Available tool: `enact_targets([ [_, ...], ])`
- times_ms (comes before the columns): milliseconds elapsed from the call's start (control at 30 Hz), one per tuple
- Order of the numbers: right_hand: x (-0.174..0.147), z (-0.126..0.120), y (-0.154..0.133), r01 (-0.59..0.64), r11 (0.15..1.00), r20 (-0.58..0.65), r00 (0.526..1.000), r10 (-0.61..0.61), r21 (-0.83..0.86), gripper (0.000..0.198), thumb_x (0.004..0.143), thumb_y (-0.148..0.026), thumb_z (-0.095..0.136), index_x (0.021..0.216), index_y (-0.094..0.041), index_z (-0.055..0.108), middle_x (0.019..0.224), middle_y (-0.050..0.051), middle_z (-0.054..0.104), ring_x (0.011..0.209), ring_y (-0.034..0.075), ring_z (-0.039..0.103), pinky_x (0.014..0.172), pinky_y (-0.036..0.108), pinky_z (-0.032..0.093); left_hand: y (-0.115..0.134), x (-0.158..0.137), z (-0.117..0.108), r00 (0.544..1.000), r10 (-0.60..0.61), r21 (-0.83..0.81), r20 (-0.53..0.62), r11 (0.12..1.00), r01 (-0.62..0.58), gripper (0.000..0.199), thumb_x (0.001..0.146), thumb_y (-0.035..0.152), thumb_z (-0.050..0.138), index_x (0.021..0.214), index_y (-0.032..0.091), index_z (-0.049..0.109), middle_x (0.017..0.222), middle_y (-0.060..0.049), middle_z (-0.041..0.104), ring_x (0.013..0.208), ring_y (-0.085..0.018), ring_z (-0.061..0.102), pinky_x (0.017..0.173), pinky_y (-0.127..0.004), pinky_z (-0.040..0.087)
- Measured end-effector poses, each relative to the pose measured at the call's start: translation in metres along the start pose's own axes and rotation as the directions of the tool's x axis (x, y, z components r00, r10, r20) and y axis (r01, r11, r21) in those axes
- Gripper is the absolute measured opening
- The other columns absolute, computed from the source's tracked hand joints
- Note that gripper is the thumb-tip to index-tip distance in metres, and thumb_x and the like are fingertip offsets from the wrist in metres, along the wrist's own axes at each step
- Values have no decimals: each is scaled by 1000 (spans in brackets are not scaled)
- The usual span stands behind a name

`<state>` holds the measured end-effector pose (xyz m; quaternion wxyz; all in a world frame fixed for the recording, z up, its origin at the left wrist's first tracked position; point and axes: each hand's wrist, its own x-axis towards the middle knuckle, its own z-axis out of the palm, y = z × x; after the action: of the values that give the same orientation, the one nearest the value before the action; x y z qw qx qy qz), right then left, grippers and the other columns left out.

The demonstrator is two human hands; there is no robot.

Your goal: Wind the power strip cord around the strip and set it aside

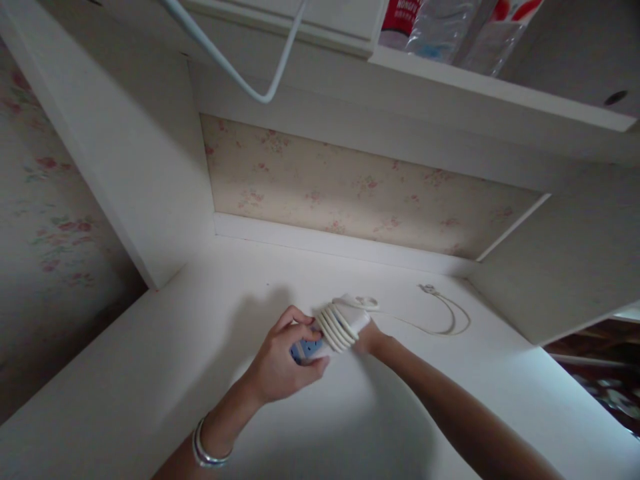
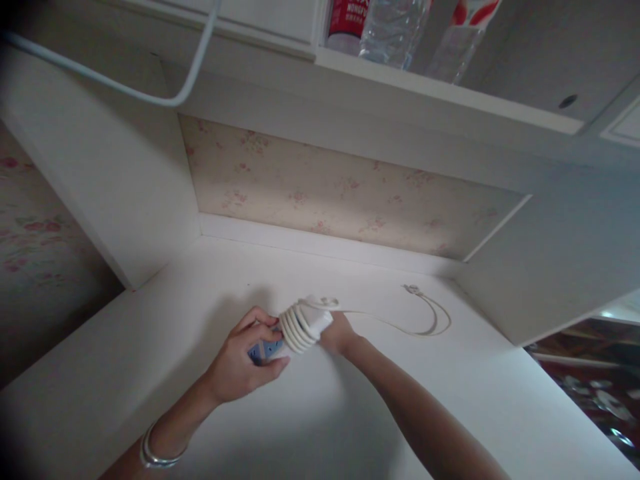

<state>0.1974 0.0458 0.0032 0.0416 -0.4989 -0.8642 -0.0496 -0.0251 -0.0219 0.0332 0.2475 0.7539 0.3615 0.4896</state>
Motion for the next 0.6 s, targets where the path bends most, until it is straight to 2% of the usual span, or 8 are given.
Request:
enact_targets([
  [67,-13,3,-5,-11,1000,66,998,12,-16,49,98,-38,27,79,-20,69,67,4,69,59,15,61,57,25,35,-7,4,-2,993,-42,107,-112,993,55,17,73,22,67,89,20,64,100,-5,53,97,-16,58,86,-28,50],
  [133,-26,0,-10,-16,998,74,997,20,-54,51,100,-34,22,77,-19,66,68,4,69,56,14,60,55,25,31,-15,6,-3,980,-78,230,-184,966,120,17,76,24,65,92,21,64,101,-5,53,92,-15,60,84,-27,50],
  [233,-38,-13,-19,61,993,-45,997,-65,-100,48,99,-32,26,72,-17,63,62,4,67,51,12,56,54,27,25,-25,7,0,968,-148,398,-202,891,219,16,78,25,61,94,23,64,104,-3,52,82,-13,61,74,-24,52],
  [300,-40,-26,-24,132,982,-158,975,-153,-137,44,98,-30,31,68,-17,61,56,4,63,48,11,53,54,29,22,-27,6,3,965,-200,481,-169,838,258,14,79,25,60,93,24,64,104,-2,53,78,-12,62,68,-23,51],
  [433,-29,-51,-34,272,939,-329,885,-330,-210,40,94,-26,40,59,-17,56,50,2,57,46,10,47,54,31,19,-24,5,12,965,-257,581,-47,779,236,10,80,24,57,89,24,63,99,-2,54,78,-14,63,66,-23,50],
  [533,-14,-65,-39,346,906,-373,829,-417,-244,40,93,-26,40,57,-18,55,48,1,57,45,10,45,54,31,19,-20,2,19,965,-253,578,71,798,167,12,79,22,57,90,25,62,97,-2,55,76,-14,62,69,-24,50],
  [600,-3,-71,-41,385,890,-363,815,-452,-245,41,93,-27,39,56,-18,54,48,1,57,44,11,44,54,31,19,-17,-1,22,955,-243,548,170,829,113,16,76,19,59,90,26,62,100,-2,57,74,-14,62,70,-25,50],
])
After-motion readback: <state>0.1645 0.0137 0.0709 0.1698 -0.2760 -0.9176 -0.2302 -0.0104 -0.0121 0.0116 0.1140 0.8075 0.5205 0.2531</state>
